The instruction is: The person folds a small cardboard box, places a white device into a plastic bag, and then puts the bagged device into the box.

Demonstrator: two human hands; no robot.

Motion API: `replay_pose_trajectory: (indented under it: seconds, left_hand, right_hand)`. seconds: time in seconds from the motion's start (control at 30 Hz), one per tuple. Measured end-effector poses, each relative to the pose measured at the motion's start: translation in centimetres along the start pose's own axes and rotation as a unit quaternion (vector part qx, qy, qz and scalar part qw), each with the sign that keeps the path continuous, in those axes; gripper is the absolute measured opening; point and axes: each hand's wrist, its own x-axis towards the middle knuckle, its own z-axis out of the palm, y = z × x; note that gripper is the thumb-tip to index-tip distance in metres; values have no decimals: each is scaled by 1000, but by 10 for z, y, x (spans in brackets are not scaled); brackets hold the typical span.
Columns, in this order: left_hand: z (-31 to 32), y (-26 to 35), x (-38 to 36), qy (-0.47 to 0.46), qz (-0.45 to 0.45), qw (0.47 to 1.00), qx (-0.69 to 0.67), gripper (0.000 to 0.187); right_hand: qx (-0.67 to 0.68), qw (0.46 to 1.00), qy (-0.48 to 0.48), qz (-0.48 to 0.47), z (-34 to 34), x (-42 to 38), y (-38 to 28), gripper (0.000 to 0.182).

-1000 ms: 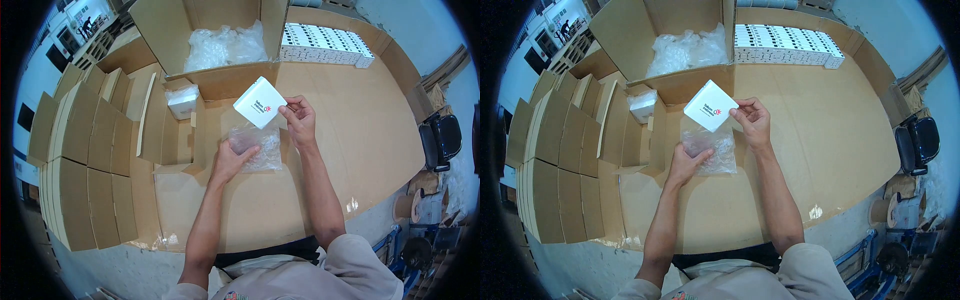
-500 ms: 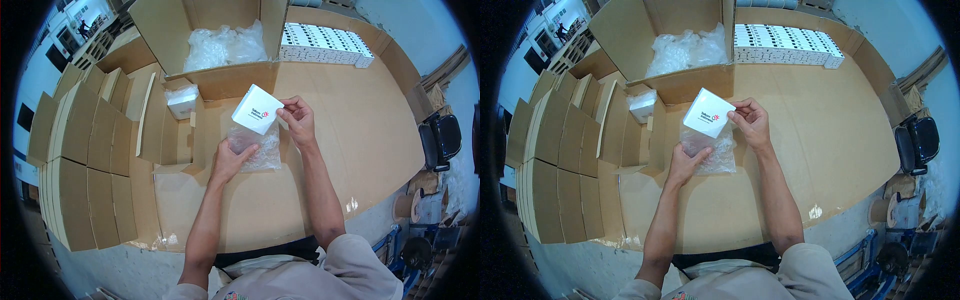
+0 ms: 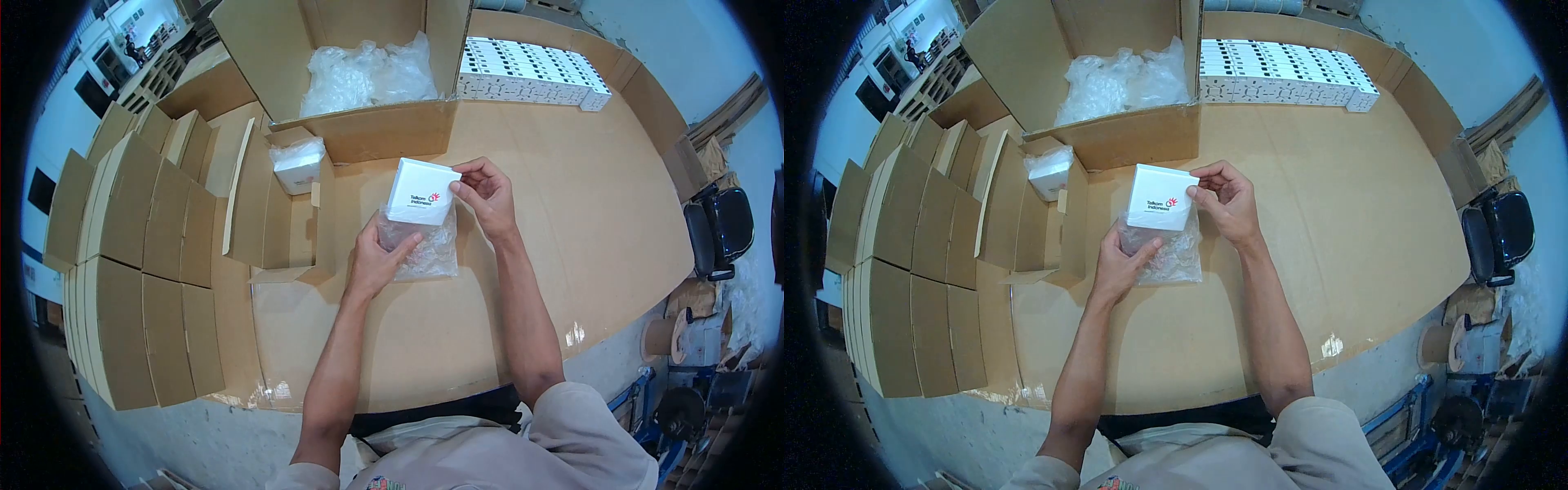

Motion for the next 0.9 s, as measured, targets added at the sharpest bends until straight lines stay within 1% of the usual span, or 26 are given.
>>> replay_pose_trajectory:
  seconds: [0.03, 0.23, 0.33, 0.43, 0.57, 0.67, 0.77, 0.87, 0.9]
  left_hand:
    - [0, 3, -1, 5, 8, 1000, -2, 44]
    - [0, 3, -1, -10, -26, 997, -74, 40]
    - [-2, -1, 1, -3, -26, 996, -80, 39]
    - [-2, -9, 3, 10, 36, 998, -53, 37]
    - [-3, -14, 6, 37, 39, 994, -90, 34]
    - [-4, -15, 7, 77, 16, 992, -94, 33]
    - [-5, -20, 10, 101, -9, 987, -124, 33]
    - [-3, -22, 10, 112, -16, 983, -143, 33]
    - [-2, -20, 10, 115, -17, 983, -142, 33]
  right_hand:
    - [-4, 1000, 2, 2, 0, 0, 0, 24]
    - [-5, 1000, 0, 1, -1, -1, 1, 23]
    - [-18, 1000, -6, 2, 0, -1, 0, 23]
    - [-38, 999, -11, 2, -1, -1, 1, 22]
    - [-72, 996, -29, 34, 0, -1, 0, 23]
    - [-43, 997, -27, 65, 11, -4, -10, 29]
    - [-82, 990, -76, 88, 10, -10, -14, 42]
    - [-60, 980, -81, 172, 21, -15, -26, 52]
    - [-52, 982, -80, 165, 21, -15, -23, 54]
